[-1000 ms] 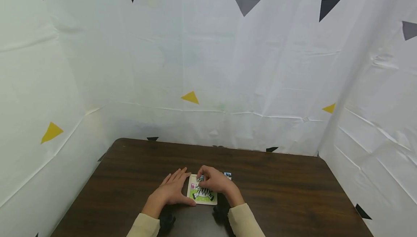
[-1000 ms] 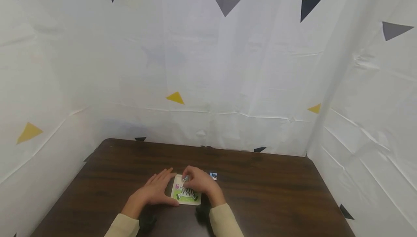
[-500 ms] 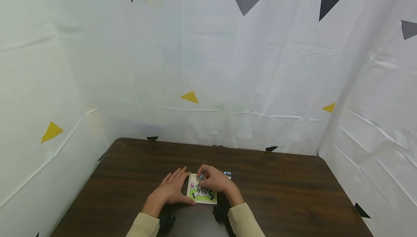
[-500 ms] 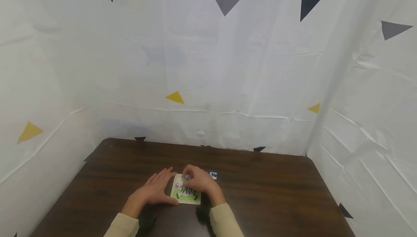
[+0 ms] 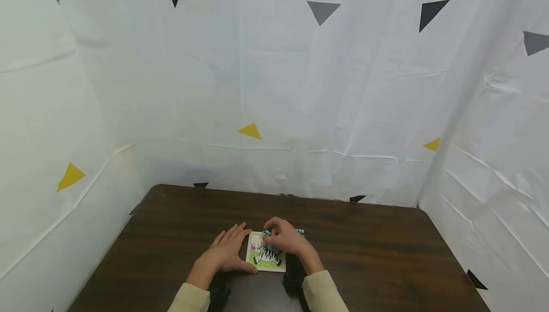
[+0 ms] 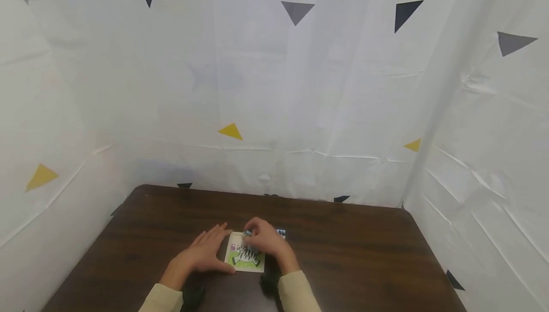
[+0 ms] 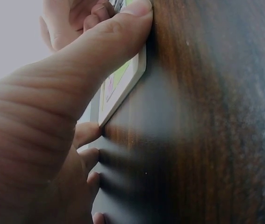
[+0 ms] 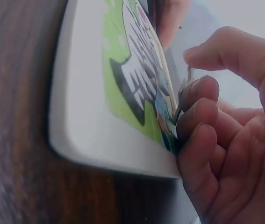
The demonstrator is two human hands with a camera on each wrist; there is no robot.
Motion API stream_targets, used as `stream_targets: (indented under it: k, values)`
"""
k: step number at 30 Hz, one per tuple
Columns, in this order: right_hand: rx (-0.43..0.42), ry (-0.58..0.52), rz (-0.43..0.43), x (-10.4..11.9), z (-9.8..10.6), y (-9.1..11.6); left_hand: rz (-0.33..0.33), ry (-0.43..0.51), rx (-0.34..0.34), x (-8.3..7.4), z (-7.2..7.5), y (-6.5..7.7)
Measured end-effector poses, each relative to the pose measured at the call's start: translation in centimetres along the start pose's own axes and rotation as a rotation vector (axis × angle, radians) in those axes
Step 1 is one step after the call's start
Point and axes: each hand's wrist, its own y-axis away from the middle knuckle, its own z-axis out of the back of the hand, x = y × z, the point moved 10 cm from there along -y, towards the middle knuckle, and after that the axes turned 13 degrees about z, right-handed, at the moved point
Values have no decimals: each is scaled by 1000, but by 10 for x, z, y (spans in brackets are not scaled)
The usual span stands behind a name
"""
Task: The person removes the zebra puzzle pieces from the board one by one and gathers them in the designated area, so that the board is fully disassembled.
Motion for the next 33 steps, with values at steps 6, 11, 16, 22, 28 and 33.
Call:
stream_targets:
  k: [6,11,16,22,28,33]
  values:
    - [-44,-32,-48,-5,4,5,-4,-10,-6,1,-1,-1]
    - [-55,-25,-40,-3,4,6,-4,-9,-1,0,-1,-1]
    - [-76,-27,-46,-2,5,5,-4,-5,-5,0,0,1]
    - [-91,-43,-52,0,5,8,-9,3,-2,-1,0,1]
    - [-122,-54,-17,7,11,14,-30,21,4,-2,2,3]
    - [-198,-25,34,17,23,23,-26,17,-2,-2,1,2]
